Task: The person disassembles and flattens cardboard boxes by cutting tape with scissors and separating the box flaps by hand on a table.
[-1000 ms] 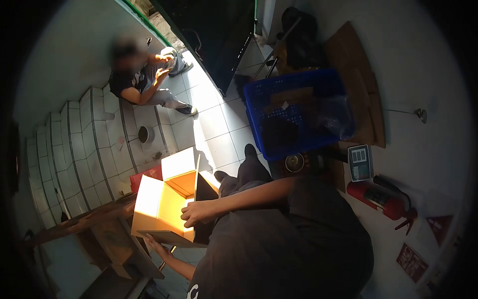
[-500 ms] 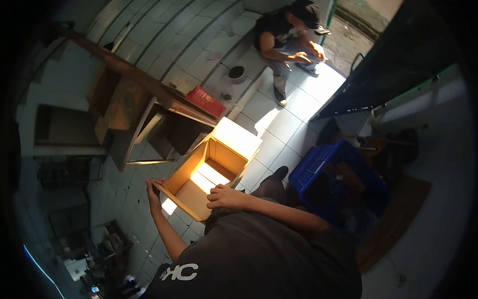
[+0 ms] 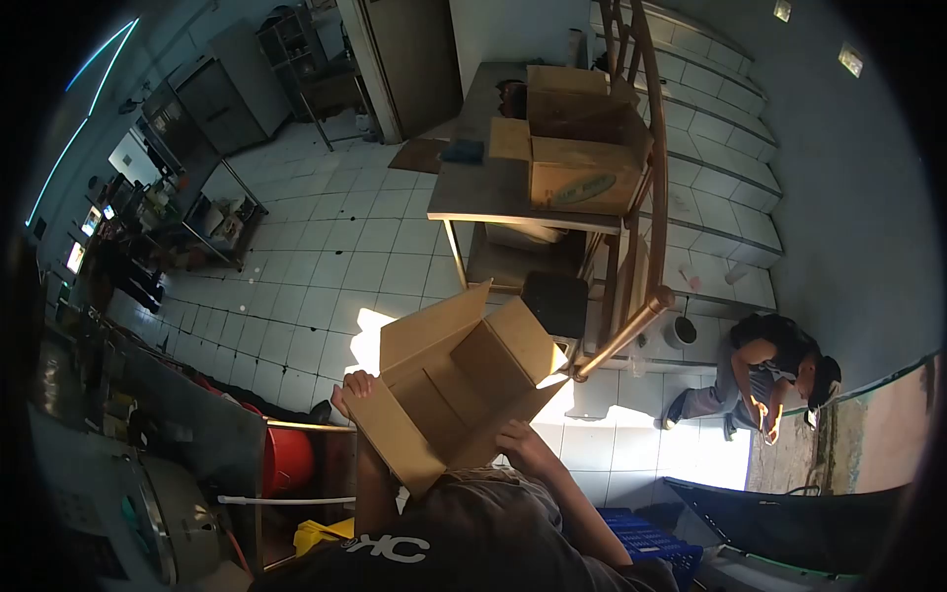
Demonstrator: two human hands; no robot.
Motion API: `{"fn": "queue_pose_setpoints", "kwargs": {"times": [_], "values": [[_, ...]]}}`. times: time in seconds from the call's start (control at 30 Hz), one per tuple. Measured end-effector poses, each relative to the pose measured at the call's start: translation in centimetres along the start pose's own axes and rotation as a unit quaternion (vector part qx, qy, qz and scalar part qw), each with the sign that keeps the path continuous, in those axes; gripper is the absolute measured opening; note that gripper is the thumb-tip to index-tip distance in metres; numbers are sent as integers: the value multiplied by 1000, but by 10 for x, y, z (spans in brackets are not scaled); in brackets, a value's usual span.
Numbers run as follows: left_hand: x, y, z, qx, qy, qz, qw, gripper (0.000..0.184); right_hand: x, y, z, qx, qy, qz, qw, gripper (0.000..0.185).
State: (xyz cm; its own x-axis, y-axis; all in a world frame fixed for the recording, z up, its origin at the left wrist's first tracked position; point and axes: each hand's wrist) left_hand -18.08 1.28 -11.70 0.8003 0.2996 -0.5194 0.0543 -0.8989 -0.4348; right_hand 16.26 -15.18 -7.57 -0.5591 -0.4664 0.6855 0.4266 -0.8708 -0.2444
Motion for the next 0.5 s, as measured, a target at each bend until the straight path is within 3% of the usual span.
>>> {"fn": "queue_pose_setpoints", "kwargs": {"times": [0.1, 0.17, 0.27, 0.3, 0.37, 0.43, 0.5], "values": [[-27, -4, 35, -18, -39, -16, 999, 49, -5, -45, -27, 13, -6, 21, 1000, 9], [-42, -12, 50, -12, -40, 22, 999, 49, -13, -68, -45, 8, 9, 27, 1000, 10], [-51, -21, 74, -155, -127, 13, 980, 49, -7, -95, -58, 18, 7, 49, 999, 11], [-54, -22, 84, -142, -128, 47, 981, 49, -8, -100, -62, -1, 29, 59, 998, 11], [-57, -20, 112, -214, -86, 80, 970, 49, -24, -97, -77, -31, -13, 49, 998, 12], [-50, -4, 124, -203, -105, 147, 962, 48, -35, -78, -84, -72, -103, -9, 992, 12], [-43, 10, 134, -205, -138, 192, 950, 46, -41, -44, -83, -84, -122, -171, 974, 9]]}}
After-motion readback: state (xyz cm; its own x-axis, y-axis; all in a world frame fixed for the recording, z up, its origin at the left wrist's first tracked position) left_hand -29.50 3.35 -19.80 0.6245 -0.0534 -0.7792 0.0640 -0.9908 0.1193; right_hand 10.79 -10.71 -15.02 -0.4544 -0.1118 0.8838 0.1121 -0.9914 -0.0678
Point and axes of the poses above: each hand's wrist, its own y-axis away from the middle knuckle, its own z-axis out of the back of the hand, x = y × z, and after that the axes turned 2 degrees about -y, right-handed
